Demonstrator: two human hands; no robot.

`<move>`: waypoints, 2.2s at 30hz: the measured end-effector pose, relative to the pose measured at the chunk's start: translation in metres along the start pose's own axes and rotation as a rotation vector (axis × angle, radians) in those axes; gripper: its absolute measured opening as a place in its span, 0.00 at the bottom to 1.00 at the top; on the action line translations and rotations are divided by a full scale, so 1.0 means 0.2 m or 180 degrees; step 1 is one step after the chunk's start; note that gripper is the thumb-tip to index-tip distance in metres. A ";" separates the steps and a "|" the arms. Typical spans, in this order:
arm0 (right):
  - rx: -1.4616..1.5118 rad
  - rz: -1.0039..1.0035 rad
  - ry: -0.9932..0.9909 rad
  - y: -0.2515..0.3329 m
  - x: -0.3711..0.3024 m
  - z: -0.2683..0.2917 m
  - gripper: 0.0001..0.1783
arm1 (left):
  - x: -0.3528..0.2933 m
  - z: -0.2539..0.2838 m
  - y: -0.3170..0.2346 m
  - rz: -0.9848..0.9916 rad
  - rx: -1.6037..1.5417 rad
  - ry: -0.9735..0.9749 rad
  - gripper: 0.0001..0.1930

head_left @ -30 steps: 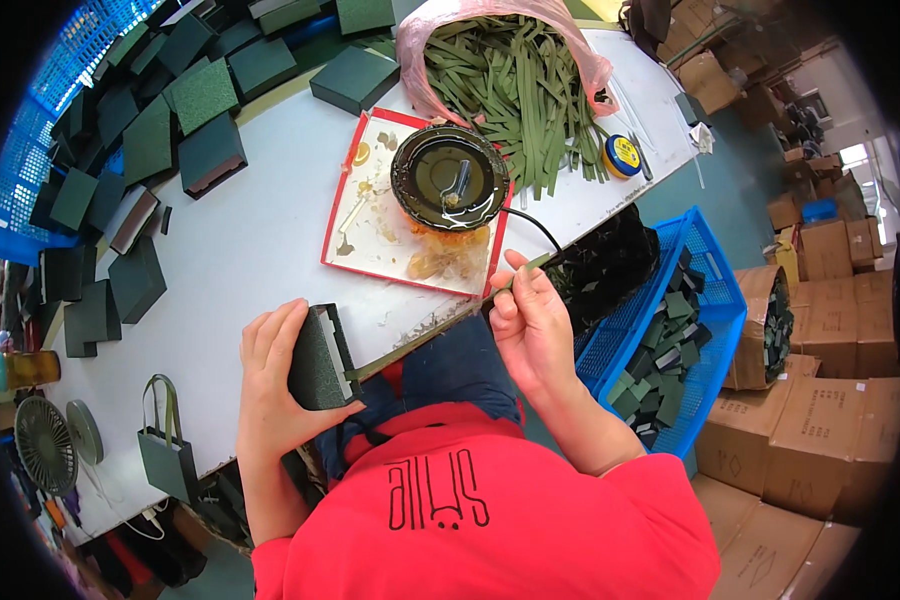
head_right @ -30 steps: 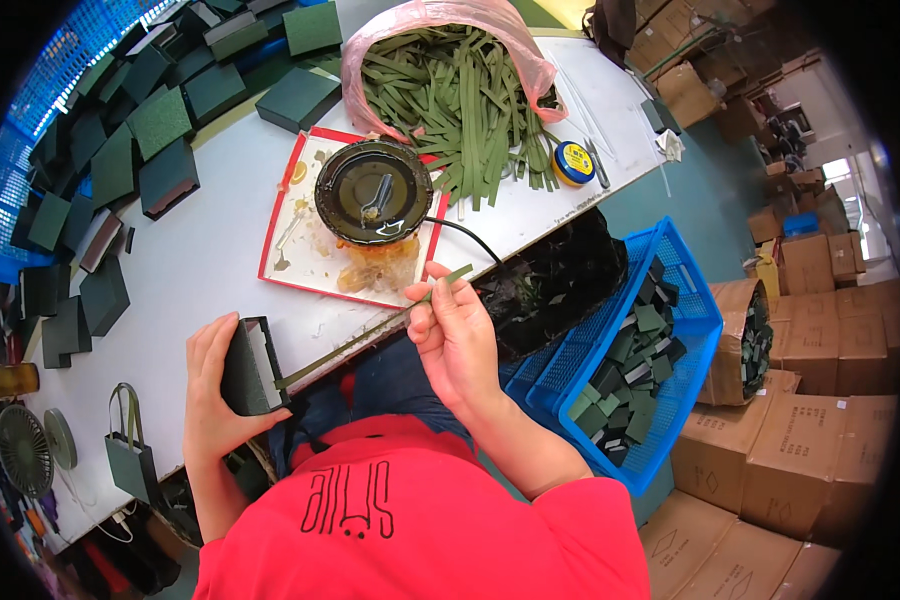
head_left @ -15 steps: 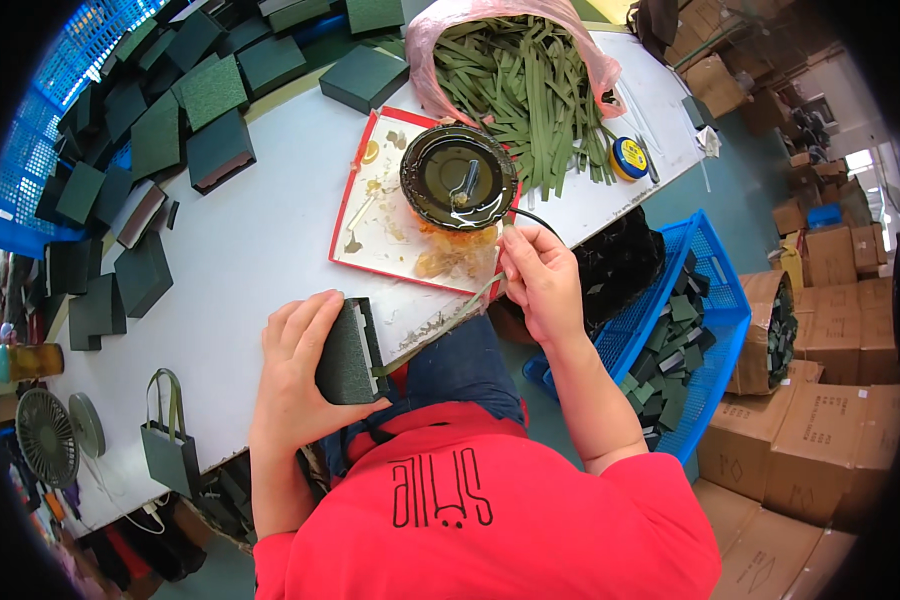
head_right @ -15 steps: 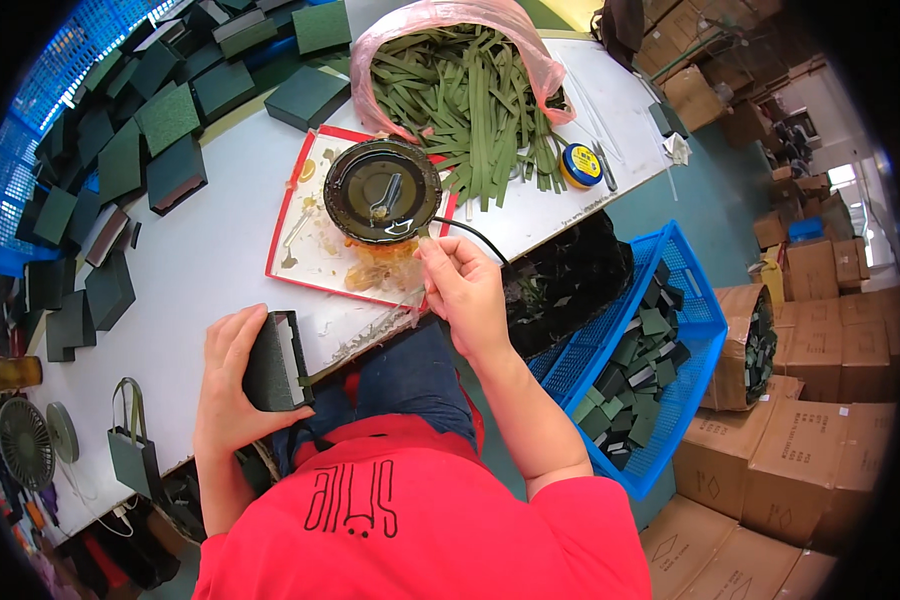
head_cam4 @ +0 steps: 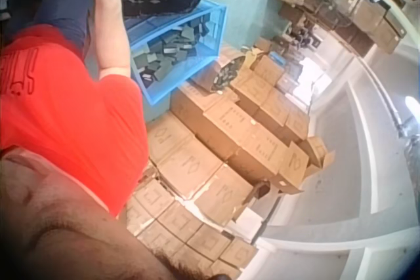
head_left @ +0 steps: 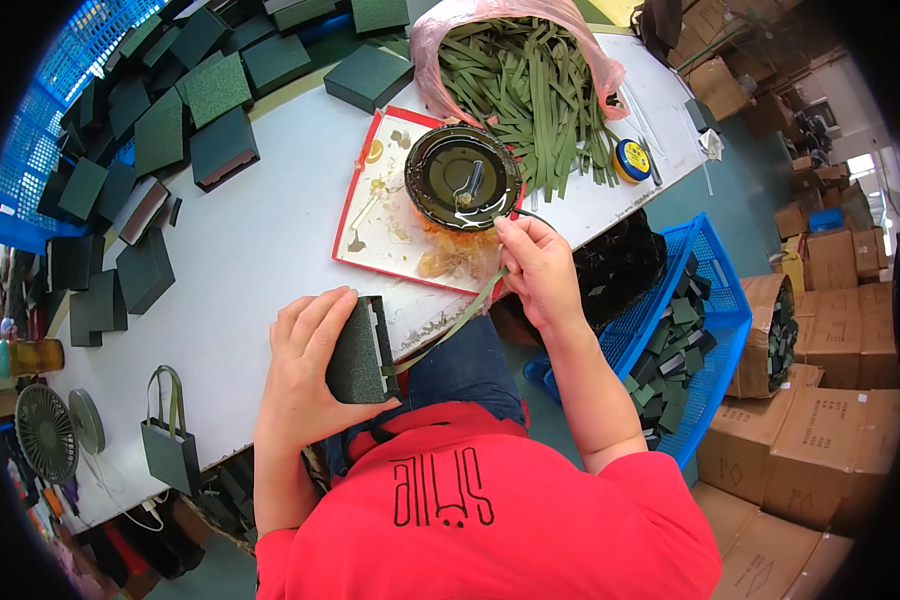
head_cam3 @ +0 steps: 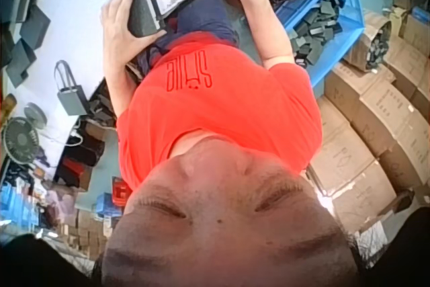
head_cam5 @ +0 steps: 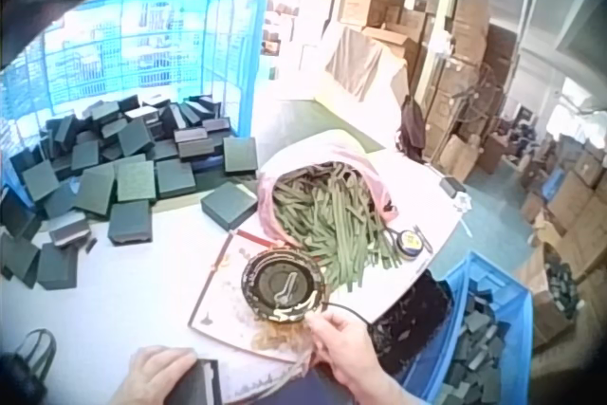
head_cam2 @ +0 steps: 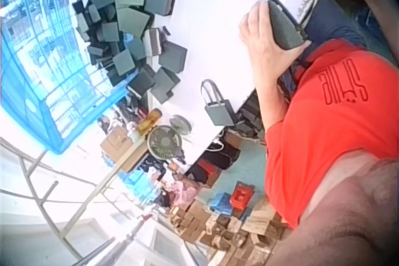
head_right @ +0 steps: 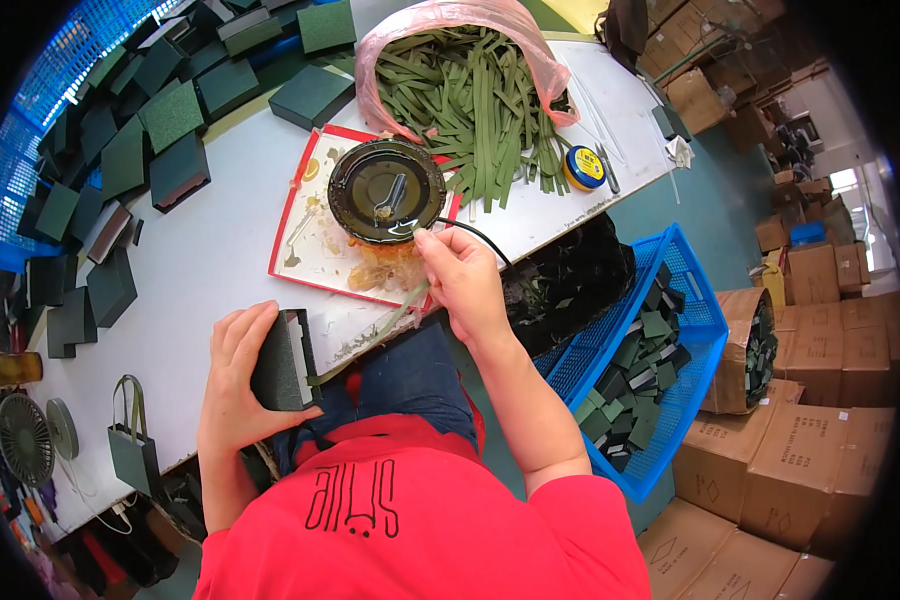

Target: The person attaches green fabric handles to small green boxes using a hot glue gun. They pick up a box, apply glue to the handle attachment points, and press the handle into place. The process is repeated for multiple boxes on a white workbench.

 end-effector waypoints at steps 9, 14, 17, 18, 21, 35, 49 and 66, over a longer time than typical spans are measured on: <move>0.0156 -0.0077 0.0042 0.00 -0.01 0.01 0.10 | -0.01 0.01 0.00 0.0015 0.0030 0.0012 0.54; -0.0007 0.0192 0.0049 -0.03 -0.16 -0.04 0.10 | -0.01 0.03 0.00 -0.0081 0.0047 -0.0014 0.54; -0.0577 -0.0040 0.0566 -0.08 -0.25 -0.11 0.08 | 0.01 0.02 0.00 -0.0167 -0.0192 0.0114 0.57; -0.0722 -0.0224 0.0733 -0.09 -0.27 -0.15 0.08 | 0.01 0.02 -0.01 -0.0198 -0.0326 0.0100 0.56; -0.1065 -0.0697 0.1232 -0.13 -0.32 -0.26 0.08 | 0.03 0.02 -0.02 -0.0392 -0.0646 0.0047 0.56; -0.1564 -0.0918 0.1476 -0.18 -0.28 -0.34 0.12 | 0.04 0.02 -0.05 -0.0573 -0.0759 0.0066 0.54; -0.1669 -0.1026 0.1554 -0.15 -0.26 -0.34 0.11 | 0.04 0.03 -0.03 -0.0573 -0.0538 0.0247 0.54; -0.0480 0.0572 0.0381 -0.17 -0.26 -0.18 0.09 | 0.04 0.04 -0.03 -0.0576 -0.0467 0.0204 0.52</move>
Point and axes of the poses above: each hand's wrist, its own x-axis towards the middle knuckle, its own z-axis out of the back of the hand, y = z × x, the point moved 5 cm from there along x, towards the middle knuckle, and after that the axes turned 13 degrees about -z, right-handed, at the moved point
